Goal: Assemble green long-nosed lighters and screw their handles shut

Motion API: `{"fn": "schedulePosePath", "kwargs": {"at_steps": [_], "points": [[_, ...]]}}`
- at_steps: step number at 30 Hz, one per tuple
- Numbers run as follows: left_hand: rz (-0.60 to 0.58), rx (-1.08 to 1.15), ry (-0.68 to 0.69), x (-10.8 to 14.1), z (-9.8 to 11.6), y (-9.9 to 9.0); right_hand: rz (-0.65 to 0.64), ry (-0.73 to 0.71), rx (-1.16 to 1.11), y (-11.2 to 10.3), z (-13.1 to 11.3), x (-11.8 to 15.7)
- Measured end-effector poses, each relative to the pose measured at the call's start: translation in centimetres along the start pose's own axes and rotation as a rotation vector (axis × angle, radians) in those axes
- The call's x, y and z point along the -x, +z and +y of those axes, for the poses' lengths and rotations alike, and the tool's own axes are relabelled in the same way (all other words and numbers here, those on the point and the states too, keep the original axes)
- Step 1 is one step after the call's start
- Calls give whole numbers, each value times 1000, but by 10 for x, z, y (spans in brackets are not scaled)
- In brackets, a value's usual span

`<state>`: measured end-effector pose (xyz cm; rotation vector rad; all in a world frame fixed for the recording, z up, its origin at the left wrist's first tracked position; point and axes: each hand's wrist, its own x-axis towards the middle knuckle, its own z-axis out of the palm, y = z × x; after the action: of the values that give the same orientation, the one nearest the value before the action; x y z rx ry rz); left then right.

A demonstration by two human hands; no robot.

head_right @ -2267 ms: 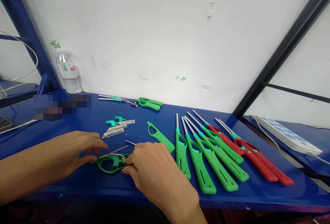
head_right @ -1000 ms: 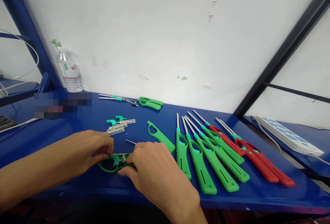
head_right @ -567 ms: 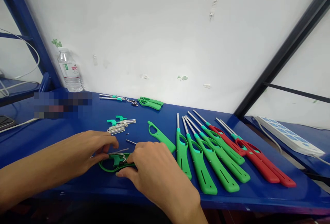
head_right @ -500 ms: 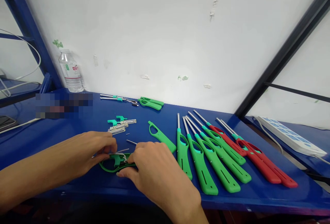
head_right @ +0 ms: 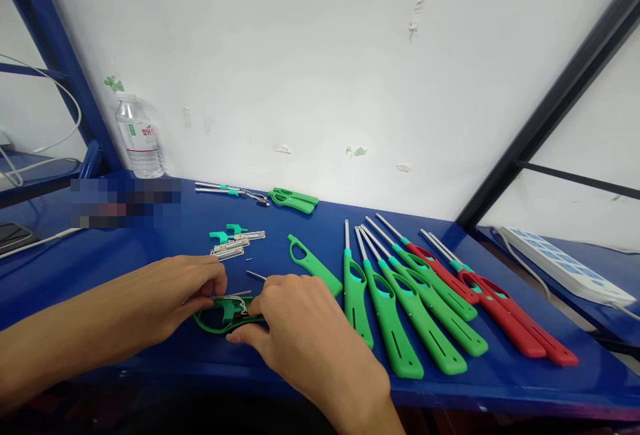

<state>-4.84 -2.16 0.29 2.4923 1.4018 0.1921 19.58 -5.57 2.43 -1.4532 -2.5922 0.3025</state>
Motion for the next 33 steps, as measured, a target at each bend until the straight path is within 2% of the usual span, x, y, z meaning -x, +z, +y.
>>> {"fn": "schedulePosePath", "kwargs": {"at_steps": [21,33], "points": [[6,-45,-39,-5,0,-1,12,6,-19,2,1,-1],[90,-40,58,-3,-5,7,2,17,-29,1,0,0]]}}
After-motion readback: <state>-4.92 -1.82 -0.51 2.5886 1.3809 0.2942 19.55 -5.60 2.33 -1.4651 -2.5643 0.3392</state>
